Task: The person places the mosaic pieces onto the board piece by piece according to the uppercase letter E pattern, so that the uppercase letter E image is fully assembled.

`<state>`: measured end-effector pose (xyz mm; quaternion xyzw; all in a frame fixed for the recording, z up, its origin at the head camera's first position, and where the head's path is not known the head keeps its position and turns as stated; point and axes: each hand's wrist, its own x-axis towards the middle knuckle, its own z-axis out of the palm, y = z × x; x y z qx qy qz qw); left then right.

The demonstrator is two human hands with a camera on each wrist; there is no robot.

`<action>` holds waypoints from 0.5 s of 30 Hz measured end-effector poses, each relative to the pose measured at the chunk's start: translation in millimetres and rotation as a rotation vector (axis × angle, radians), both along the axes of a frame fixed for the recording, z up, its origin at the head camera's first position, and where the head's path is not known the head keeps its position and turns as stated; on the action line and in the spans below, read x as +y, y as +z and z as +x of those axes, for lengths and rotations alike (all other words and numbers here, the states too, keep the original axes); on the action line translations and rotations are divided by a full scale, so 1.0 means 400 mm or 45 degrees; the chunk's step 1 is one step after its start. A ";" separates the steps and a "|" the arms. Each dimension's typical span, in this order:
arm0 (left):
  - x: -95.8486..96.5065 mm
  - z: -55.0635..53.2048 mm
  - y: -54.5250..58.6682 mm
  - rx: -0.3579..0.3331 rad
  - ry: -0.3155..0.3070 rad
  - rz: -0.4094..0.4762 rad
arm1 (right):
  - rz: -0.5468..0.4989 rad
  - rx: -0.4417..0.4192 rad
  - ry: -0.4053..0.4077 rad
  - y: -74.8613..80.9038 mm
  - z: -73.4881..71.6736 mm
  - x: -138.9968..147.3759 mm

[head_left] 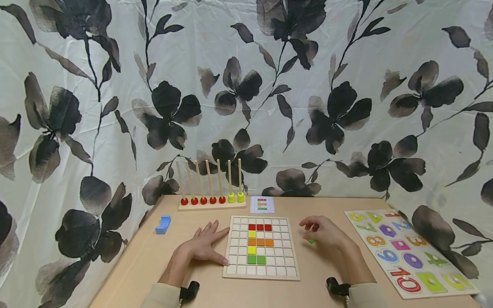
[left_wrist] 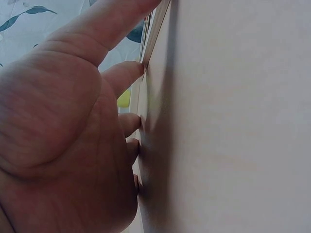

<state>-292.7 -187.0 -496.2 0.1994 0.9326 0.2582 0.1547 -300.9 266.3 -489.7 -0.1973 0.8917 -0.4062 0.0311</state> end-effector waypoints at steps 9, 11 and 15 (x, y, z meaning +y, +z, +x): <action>0.001 0.003 0.003 -0.005 0.003 0.002 | 0.068 -0.033 0.005 -0.025 0.005 0.039; 0.001 0.003 0.003 -0.003 0.002 -0.002 | 0.081 -0.049 -0.014 -0.029 0.005 0.041; -0.001 0.001 0.002 0.002 0.000 -0.001 | 0.091 -0.091 -0.054 -0.034 0.005 0.043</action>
